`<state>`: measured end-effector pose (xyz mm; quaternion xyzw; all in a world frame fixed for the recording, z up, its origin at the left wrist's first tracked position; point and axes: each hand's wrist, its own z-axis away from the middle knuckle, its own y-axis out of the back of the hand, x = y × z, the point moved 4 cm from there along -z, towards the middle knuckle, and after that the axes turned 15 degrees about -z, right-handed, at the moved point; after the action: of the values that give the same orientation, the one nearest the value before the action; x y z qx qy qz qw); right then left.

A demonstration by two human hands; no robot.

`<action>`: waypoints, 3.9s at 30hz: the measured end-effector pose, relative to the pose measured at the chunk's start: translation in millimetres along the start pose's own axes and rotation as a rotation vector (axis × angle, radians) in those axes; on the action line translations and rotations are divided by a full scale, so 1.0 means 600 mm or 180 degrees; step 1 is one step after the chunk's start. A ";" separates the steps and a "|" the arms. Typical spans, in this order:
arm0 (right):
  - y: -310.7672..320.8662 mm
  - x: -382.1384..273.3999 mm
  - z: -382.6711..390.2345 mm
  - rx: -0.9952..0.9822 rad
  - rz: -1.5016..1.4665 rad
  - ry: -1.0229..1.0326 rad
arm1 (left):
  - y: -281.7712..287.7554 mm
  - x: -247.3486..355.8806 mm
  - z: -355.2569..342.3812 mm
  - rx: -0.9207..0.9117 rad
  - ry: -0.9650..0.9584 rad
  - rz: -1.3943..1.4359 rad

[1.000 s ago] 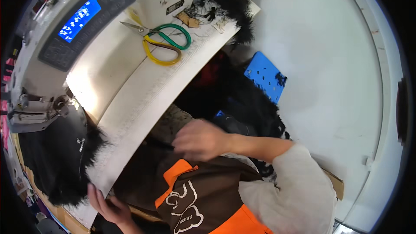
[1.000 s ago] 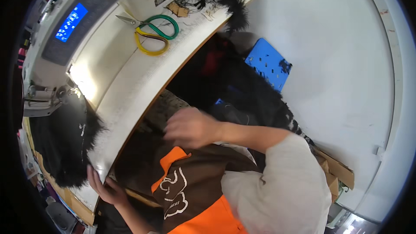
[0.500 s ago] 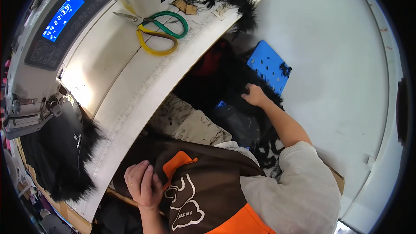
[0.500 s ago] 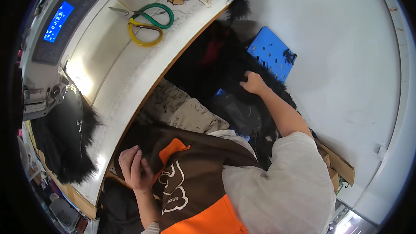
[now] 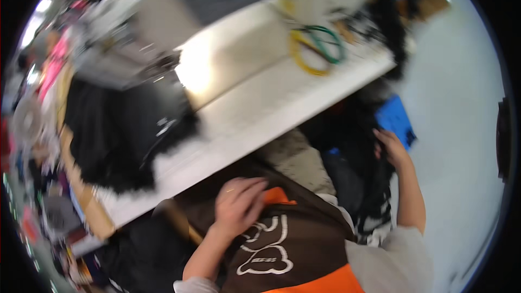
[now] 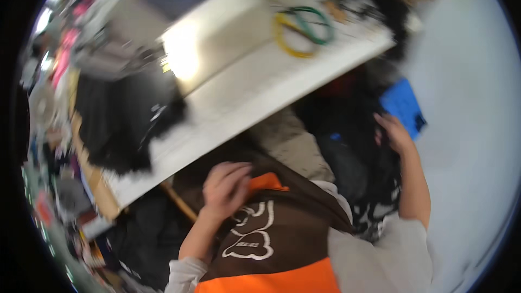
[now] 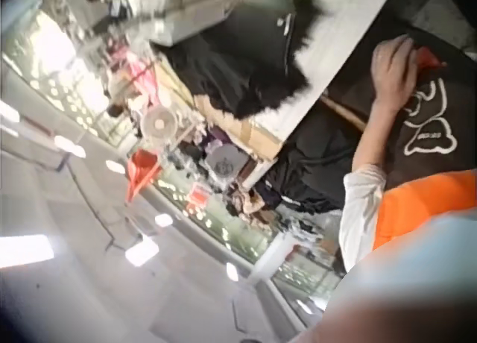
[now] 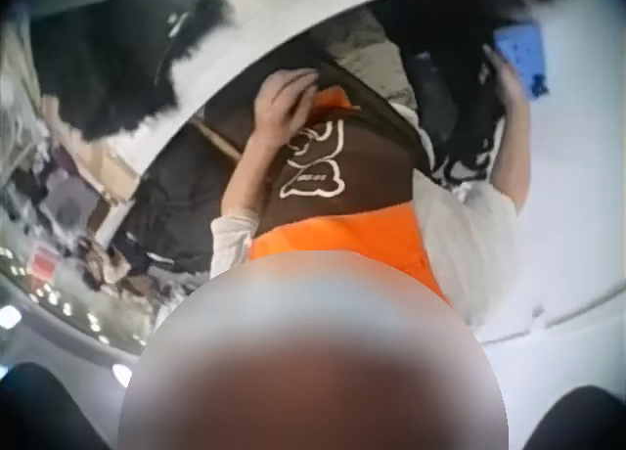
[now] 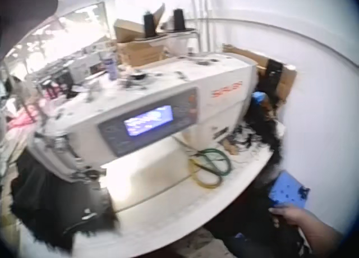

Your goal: Sewing a fur trim onto the edge of a black garment using an industrial sewing machine.

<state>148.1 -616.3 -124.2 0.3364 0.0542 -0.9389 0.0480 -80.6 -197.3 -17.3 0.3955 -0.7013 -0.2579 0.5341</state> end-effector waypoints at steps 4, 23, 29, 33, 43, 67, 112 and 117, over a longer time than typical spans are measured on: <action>-0.250 -0.026 0.126 -0.1668 0.0651 -0.0214 | -0.055 0.030 -0.007 -0.0557 0.0180 0.0740; -0.365 -0.307 0.117 -0.1931 -0.2127 0.2667 | 0.339 -0.200 0.282 -0.0573 0.2959 -0.0680; -0.302 -0.328 0.062 -0.1833 -0.2012 0.2741 | 0.672 -0.267 0.714 0.0685 0.3889 -0.1697; -0.346 -0.323 0.137 0.0938 -0.2226 0.3339 | 0.886 -0.221 0.978 0.0700 0.6448 -0.4063; -0.559 -0.016 0.201 -0.3457 0.1453 0.2145 | 0.484 -0.210 0.402 -0.0385 0.3558 -0.1887; -0.611 -0.121 0.181 -0.2376 0.1107 0.1348 | 0.064 -0.001 -0.043 0.0156 0.0824 0.0020; -0.746 -0.206 0.087 -0.2186 0.3409 0.4612 | 0.157 -0.182 -0.140 0.0667 0.0141 -0.1023; -0.751 -0.197 0.088 -0.2267 0.3361 0.4637 | 0.157 -0.183 -0.139 0.0673 0.0190 -0.1030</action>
<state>149.0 -170.8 22.9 0.7827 0.1939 -0.2862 0.5175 -14.7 -49.0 21.3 0.5644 -0.6356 -0.2535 0.4618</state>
